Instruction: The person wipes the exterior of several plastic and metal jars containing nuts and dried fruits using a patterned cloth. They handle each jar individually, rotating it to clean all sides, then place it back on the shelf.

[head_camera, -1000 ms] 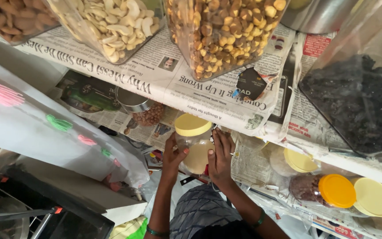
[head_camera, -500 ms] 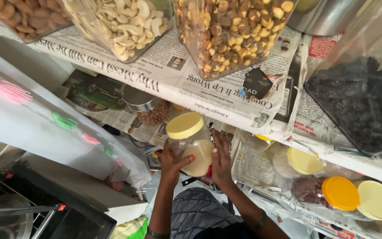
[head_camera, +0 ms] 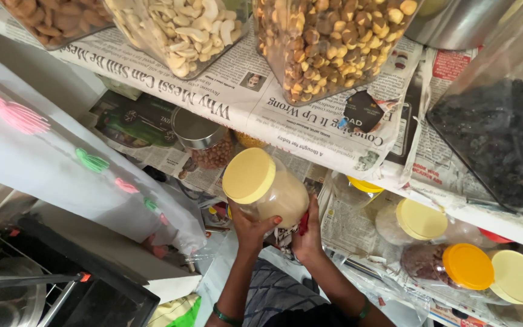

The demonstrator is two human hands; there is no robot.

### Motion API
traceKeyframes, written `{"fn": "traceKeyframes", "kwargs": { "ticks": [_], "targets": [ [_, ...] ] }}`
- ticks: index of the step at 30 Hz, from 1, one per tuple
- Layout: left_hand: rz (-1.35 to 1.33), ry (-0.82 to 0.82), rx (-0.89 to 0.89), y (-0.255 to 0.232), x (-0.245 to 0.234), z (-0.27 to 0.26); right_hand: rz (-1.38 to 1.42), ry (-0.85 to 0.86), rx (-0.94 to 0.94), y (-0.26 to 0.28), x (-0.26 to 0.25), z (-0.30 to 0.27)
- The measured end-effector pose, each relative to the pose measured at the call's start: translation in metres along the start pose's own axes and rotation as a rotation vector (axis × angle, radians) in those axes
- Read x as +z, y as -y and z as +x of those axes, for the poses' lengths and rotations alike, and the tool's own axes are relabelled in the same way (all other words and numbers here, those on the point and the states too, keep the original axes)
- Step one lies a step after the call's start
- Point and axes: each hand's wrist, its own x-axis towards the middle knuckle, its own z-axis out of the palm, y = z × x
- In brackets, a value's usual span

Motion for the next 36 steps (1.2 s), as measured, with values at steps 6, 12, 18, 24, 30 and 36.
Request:
{"fn": "traceKeyframes", "kwargs": {
  "ticks": [6,12,18,24,30,36],
  "targets": [
    [0.249,-0.024,0.048,0.012,-0.01,0.016,-0.271,-0.136,0.254,-0.003,-0.006,-0.003],
    [0.482,-0.139,0.209,0.029,-0.02,0.047,-0.344,0.049,0.217,0.01,-0.001,-0.011],
    [0.561,-0.107,0.235,0.032,-0.014,0.062,-0.504,0.048,0.129,0.053,0.009,-0.021],
    [1.037,-0.211,0.517,0.045,0.003,0.044,-0.556,0.016,-0.098,0.109,-0.016,-0.028],
    [0.654,0.244,0.515,0.076,0.091,-0.009,-0.447,-0.111,-0.351,0.158,-0.078,-0.031],
    [0.781,0.436,0.368,0.078,0.168,-0.016,-0.402,-0.17,-0.482,0.188,-0.079,-0.06]
  ]
}}
